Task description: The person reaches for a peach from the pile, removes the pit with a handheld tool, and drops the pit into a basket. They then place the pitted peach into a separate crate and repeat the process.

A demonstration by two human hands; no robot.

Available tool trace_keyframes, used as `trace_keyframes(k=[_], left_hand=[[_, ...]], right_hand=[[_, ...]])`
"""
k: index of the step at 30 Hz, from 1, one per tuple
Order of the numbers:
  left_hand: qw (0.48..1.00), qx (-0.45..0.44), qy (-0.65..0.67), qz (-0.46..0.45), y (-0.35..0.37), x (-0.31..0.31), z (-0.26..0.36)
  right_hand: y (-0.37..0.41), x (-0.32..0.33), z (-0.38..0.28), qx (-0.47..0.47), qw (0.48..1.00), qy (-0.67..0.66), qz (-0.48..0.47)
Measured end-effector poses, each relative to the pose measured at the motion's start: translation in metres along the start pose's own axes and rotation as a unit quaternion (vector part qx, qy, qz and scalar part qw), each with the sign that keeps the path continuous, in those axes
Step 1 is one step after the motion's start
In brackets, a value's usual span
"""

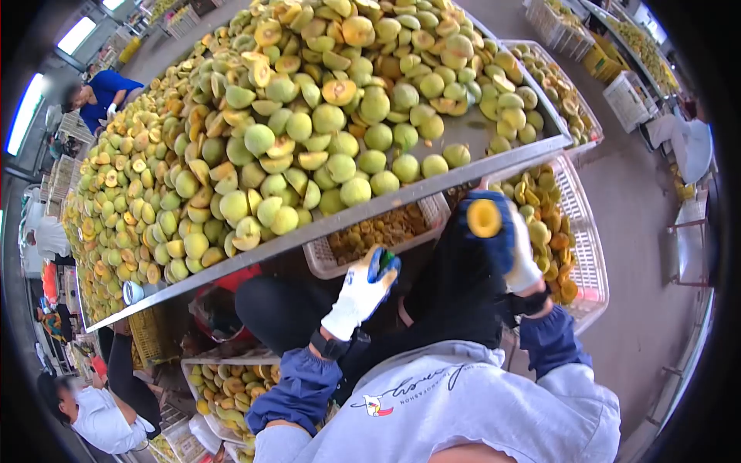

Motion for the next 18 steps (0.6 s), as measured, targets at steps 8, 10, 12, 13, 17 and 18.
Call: trace_keyframes(k=[8,10,12,13,17,18], left_hand=[[0.994,0.089,0.058,-0.035,-0.002,0.001,-0.030],[0.994,0.095,0.035,-0.037,-0.008,0.000,-0.026],[0.995,0.090,0.010,-0.037,-0.010,-0.002,-0.026],[0.996,0.078,0.034,-0.029,-0.010,-0.003,-0.024],[0.992,-0.042,-0.118,0.017,-0.009,0.003,-0.028],[0.992,-0.036,-0.118,0.040,-0.007,0.005,-0.025]], right_hand=[[-0.039,0.128,0.004,0.045,0.894,0.407,0.180],[-0.080,0.093,-0.040,0.128,0.896,0.390,0.169],[-0.126,0.041,-0.079,0.191,0.886,0.404,0.125],[-0.153,0.016,-0.089,0.208,0.889,0.392,0.112],[-0.276,-0.076,-0.104,0.344,0.867,0.348,0.099],[-0.303,-0.093,-0.102,0.334,0.847,0.400,0.107]])
Point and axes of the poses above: each hand's wrist, its own y-axis away from the middle knuckle, its own x-axis out of the back of the hand, z = x × y, the point moved 5 cm from there along -y, towards the middle knuckle, and after that the axes turned 6 degrees about -x, right-handed, at the moved point
